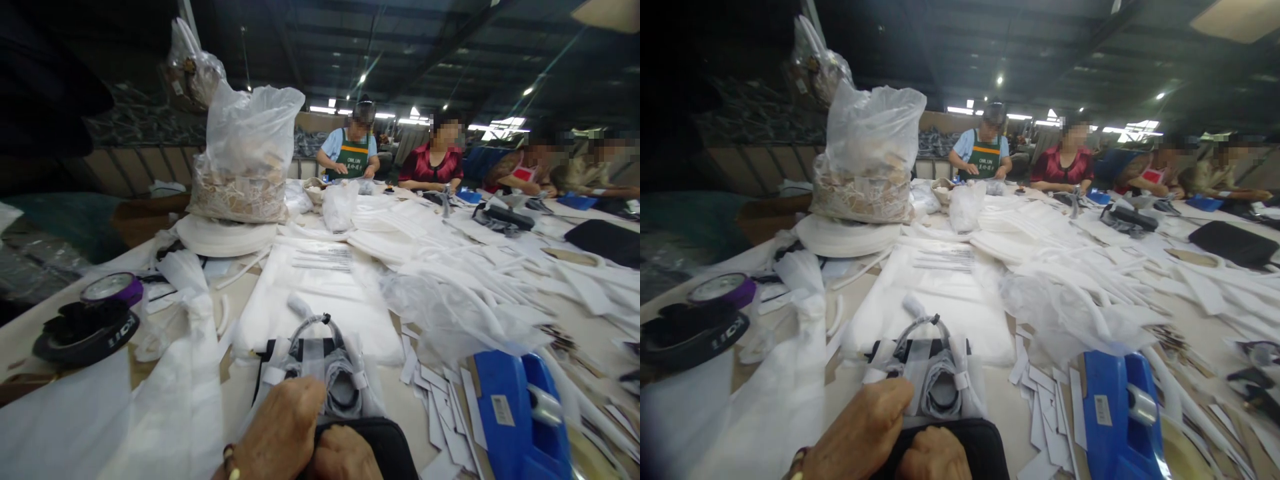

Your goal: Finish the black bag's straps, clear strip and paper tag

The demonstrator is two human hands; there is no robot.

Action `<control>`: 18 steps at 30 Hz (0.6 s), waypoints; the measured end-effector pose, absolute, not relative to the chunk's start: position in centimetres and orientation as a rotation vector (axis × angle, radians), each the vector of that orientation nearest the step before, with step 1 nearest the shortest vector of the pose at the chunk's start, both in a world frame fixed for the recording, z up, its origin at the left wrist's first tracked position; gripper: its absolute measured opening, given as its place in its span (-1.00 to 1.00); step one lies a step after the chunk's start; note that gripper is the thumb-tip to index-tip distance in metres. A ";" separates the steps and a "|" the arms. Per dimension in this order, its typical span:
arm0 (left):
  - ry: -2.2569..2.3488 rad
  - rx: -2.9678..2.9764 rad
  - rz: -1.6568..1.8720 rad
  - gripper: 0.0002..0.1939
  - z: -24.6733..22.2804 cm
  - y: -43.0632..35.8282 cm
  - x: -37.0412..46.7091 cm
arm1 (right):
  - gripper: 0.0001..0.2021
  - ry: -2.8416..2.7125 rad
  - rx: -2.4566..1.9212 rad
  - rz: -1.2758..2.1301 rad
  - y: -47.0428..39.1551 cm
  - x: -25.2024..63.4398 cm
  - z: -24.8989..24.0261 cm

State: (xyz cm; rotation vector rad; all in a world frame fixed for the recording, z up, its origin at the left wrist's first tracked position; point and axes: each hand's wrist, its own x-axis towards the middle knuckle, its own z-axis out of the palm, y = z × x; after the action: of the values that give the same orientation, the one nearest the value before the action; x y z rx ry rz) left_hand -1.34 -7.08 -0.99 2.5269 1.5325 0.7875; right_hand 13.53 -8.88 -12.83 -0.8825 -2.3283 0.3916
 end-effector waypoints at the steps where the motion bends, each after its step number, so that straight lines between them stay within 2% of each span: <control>1: 1.542 2.542 0.856 -0.74 -1.8 -7.6 -1.3 | -0.76 -2.316 -0.877 0.427 -9.0 13.4 -12.6; 8: 1.509 2.619 1.189 -0.73 -6.7 -10.0 -0.4 | -0.94 -2.362 -0.849 0.525 -9.0 13.2 -11.0; 14: 1.491 2.648 1.154 -0.61 -7.2 -10.6 0.1 | -0.87 -2.254 -0.729 0.485 -9.2 13.5 -10.3; 18: 1.484 2.598 1.154 -0.67 -6.7 -11.0 -0.3 | -0.88 -2.205 -0.712 0.593 -9.8 13.9 -9.1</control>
State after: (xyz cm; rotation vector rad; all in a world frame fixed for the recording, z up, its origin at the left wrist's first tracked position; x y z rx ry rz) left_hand -0.34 -10.96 -6.73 2.5982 1.4843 1.1537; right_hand 13.94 -9.81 -9.12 -0.7117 -2.2054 0.5934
